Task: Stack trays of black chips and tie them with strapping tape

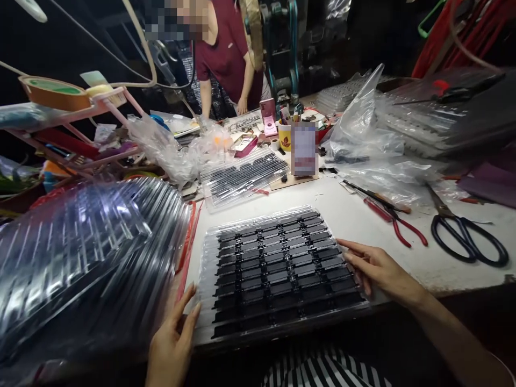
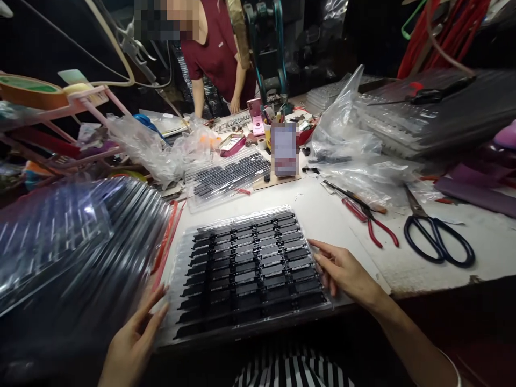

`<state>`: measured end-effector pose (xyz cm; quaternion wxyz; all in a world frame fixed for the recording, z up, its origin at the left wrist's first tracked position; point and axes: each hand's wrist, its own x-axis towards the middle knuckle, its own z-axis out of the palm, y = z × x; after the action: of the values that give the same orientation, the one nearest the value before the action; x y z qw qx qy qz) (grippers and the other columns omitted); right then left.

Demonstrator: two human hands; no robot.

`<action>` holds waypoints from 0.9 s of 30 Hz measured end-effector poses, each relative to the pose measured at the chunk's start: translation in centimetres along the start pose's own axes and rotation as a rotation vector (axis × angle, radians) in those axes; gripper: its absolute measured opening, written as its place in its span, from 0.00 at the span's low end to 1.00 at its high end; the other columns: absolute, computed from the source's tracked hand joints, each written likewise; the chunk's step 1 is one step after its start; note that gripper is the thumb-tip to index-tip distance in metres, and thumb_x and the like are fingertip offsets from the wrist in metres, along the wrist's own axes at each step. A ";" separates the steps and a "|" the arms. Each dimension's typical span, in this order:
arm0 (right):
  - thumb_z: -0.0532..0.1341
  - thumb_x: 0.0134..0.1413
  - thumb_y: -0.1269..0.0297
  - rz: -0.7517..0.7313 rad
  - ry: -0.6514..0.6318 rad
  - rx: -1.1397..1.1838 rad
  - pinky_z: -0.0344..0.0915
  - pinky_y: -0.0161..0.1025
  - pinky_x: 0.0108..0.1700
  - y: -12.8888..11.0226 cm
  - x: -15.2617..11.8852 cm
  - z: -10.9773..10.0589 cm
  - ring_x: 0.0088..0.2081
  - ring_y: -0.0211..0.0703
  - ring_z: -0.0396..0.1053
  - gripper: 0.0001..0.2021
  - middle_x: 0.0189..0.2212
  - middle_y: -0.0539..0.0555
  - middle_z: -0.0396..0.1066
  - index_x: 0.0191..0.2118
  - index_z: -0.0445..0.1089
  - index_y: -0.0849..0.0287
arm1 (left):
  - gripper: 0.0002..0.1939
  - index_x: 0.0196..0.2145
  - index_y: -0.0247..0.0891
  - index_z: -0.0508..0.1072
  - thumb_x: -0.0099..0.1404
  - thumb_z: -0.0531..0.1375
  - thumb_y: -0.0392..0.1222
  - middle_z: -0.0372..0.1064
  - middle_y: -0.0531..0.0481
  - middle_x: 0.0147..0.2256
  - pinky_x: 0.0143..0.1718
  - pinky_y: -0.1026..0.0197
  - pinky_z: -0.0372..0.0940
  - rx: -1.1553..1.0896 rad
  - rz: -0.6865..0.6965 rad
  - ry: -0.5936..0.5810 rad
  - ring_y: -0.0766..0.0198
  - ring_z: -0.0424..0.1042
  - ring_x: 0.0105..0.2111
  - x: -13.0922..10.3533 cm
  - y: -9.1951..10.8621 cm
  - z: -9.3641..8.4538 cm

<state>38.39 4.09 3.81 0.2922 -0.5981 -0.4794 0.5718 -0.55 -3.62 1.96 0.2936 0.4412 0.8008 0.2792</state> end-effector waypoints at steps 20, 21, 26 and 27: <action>0.60 0.53 0.56 -0.076 -0.048 0.414 0.66 0.39 0.50 -0.8 -0.1 0.3 0.46 0.45 0.69 0.16 0.44 0.54 0.72 0.45 0.73 0.56 | 0.25 0.48 0.47 0.71 0.50 0.64 0.50 0.71 0.51 0.48 0.42 0.59 0.70 -0.844 -0.369 -0.112 0.52 0.64 0.53 -1.7 7.6 -2.9; 0.60 0.53 0.55 -0.088 0.001 0.381 0.64 0.41 0.52 -0.6 -0.1 0.1 0.49 0.47 0.67 0.16 0.45 0.54 0.72 0.44 0.74 0.56 | 0.27 0.50 0.48 0.70 0.50 0.63 0.52 0.69 0.52 0.50 0.43 0.57 0.70 -0.810 -0.310 -0.112 0.51 0.61 0.55 -1.9 9.0 -3.3; 0.65 0.41 0.51 -0.220 0.304 0.132 0.62 0.48 0.55 2.1 0.1 -1.8 0.54 0.56 0.63 0.22 0.45 0.56 0.72 0.43 0.75 0.57 | 0.39 0.55 0.52 0.65 0.44 0.64 0.57 0.67 0.52 0.52 0.45 0.49 0.69 -0.764 -0.111 -0.135 0.43 0.56 0.57 -3.9 14.5 -4.1; 0.66 0.40 0.50 -0.247 0.318 0.118 0.63 0.47 0.53 2.7 0.2 -2.2 0.53 0.56 0.64 0.23 0.44 0.56 0.73 0.43 0.75 0.57 | 0.40 0.56 0.52 0.64 0.44 0.65 0.57 0.68 0.52 0.51 0.45 0.50 0.69 -0.782 -0.107 -0.116 0.44 0.58 0.57 -4.1 14.8 -3.9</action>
<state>41.14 3.75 1.66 0.4667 -0.5992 -0.4626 0.4573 6.48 -1.18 15.96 0.4982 0.2689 0.6379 0.5221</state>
